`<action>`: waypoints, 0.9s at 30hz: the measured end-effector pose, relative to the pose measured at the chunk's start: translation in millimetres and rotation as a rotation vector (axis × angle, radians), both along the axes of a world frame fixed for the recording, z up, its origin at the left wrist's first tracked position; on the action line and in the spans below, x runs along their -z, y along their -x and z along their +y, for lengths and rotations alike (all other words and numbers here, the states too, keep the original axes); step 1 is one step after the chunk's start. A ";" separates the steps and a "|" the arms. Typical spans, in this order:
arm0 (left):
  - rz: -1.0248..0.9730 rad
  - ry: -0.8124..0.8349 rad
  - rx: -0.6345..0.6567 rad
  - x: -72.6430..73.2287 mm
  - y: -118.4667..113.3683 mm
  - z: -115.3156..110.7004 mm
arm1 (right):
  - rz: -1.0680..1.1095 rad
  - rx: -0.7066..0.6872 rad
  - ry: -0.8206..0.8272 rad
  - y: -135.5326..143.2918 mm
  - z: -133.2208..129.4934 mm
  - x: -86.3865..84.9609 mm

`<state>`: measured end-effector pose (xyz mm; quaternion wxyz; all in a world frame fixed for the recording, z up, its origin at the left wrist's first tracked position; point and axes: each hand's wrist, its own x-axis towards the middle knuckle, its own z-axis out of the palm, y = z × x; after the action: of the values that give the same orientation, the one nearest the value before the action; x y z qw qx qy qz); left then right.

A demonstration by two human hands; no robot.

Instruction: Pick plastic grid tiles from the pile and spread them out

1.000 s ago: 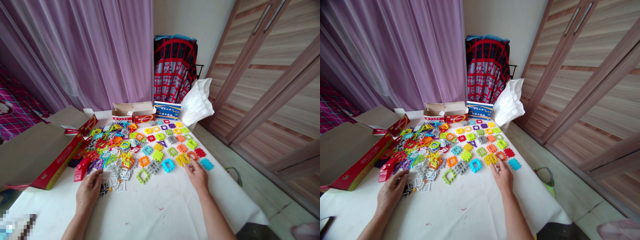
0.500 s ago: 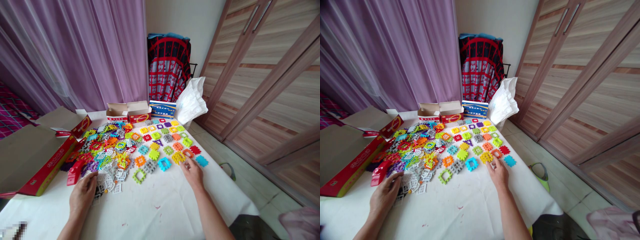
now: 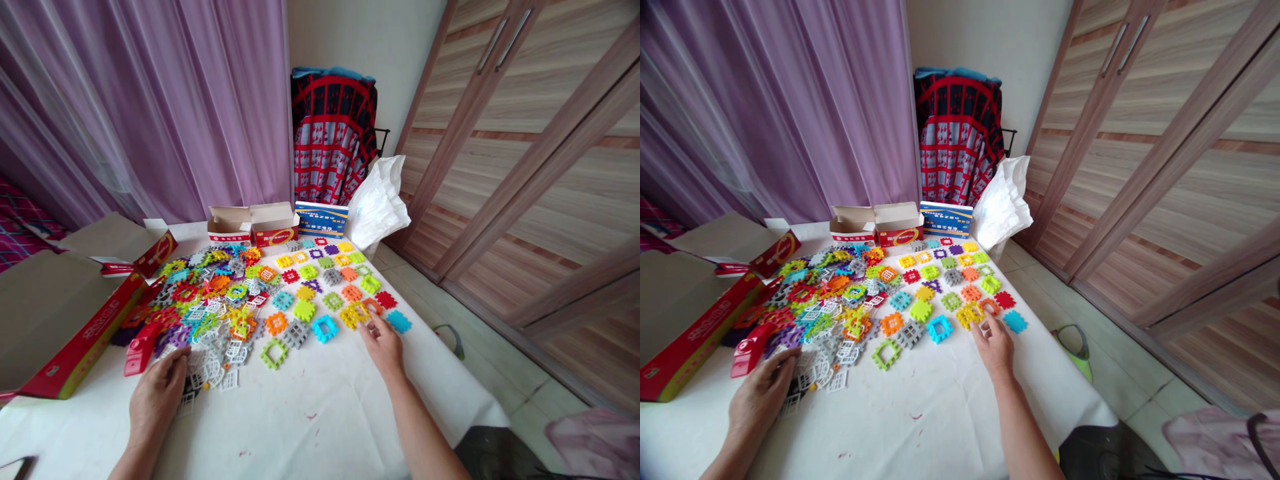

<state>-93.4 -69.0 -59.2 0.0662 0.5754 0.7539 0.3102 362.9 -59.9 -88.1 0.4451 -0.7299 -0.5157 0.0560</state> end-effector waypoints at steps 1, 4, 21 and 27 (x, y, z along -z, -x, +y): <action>0.000 0.000 0.003 0.9 0.6 0.1 | 0.008 0.002 0.006 -0.1 -0.1 -0.8; -0.001 -0.006 0.001 3.5 2.0 0.8 | 0.003 0.001 0.022 0.1 -0.4 -1.7; 0.014 -0.037 0.014 9.5 5.6 1.8 | 0.052 -0.024 0.017 6.2 11.9 -21.2; -0.015 -0.047 0.023 13.5 8.4 2.7 | -0.151 -0.199 0.025 48.7 73.7 -62.1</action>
<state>-101.8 -66.3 -72.7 0.0620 0.5829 0.7394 0.3313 314.2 13.8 -25.9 0.3881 -0.6828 -0.6169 0.0512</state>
